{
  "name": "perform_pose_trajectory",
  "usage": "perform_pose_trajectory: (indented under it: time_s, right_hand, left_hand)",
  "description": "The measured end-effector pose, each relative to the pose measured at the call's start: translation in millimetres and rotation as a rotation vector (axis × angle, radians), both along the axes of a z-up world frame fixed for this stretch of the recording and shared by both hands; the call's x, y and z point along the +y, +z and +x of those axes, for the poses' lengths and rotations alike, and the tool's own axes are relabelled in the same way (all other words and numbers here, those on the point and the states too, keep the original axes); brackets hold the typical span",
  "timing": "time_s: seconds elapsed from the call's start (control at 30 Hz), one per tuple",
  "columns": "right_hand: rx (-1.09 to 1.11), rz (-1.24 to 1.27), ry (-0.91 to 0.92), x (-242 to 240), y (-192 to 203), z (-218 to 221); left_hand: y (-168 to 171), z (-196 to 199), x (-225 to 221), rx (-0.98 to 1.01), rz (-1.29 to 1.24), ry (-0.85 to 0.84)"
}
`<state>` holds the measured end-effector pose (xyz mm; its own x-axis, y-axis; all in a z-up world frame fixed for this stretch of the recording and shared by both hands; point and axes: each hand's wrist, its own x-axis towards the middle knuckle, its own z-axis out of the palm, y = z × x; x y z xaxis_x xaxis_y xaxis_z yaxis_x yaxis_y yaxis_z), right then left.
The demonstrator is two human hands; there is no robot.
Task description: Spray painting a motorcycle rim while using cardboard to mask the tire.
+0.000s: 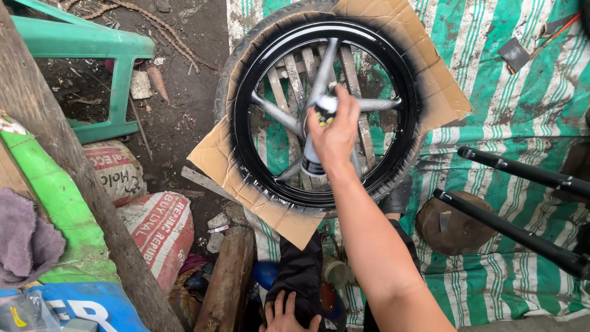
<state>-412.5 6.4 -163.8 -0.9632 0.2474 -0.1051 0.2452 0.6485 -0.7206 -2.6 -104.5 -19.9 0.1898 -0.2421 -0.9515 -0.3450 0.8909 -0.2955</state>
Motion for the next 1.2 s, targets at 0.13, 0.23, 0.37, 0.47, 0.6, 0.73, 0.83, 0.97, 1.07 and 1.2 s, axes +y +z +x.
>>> perform_pose_trajectory:
  time_s: [0.13,0.23,0.37,0.47,0.6,0.73,0.83,0.97,1.07,1.2]
  right_hand:
    - [0.027,0.060,-0.248,56,-22,-13]
    - [0.127,0.223,-0.411,94,-20,-7]
    - [0.068,0.262,-0.507,114,-22,-6]
    - [0.045,0.216,-0.479,96,-32,-21]
    - [0.152,0.108,-0.194,38,-47,-33]
    - [-0.090,0.014,-0.096,-6,-7,-17]
    - [-0.075,0.042,-0.081,4,-4,-11]
    - [0.017,0.086,-0.054,28,-17,-32]
    - [-0.094,0.090,-0.012,27,-5,-57]
    - [-0.038,0.206,-0.156,59,-27,-76]
  left_hand:
    - [6,-9,-1,-0.012,0.012,-0.034]
    - [0,8,-1,0.063,-0.016,-0.031]
    - [-2,3,-6,0.067,-0.015,-0.027]
    - [1,-10,-11,0.026,0.004,-0.014]
    - [1,-4,-10,0.043,-0.007,-0.028]
    - [5,-7,-7,0.065,-0.007,-0.032]
    - [5,-8,-1,-0.016,-0.008,0.014]
    - [-1,1,-3,0.010,-0.005,0.026]
    - [-1,6,-3,0.000,0.006,0.036]
    - [4,3,-6,0.088,-0.013,0.003]
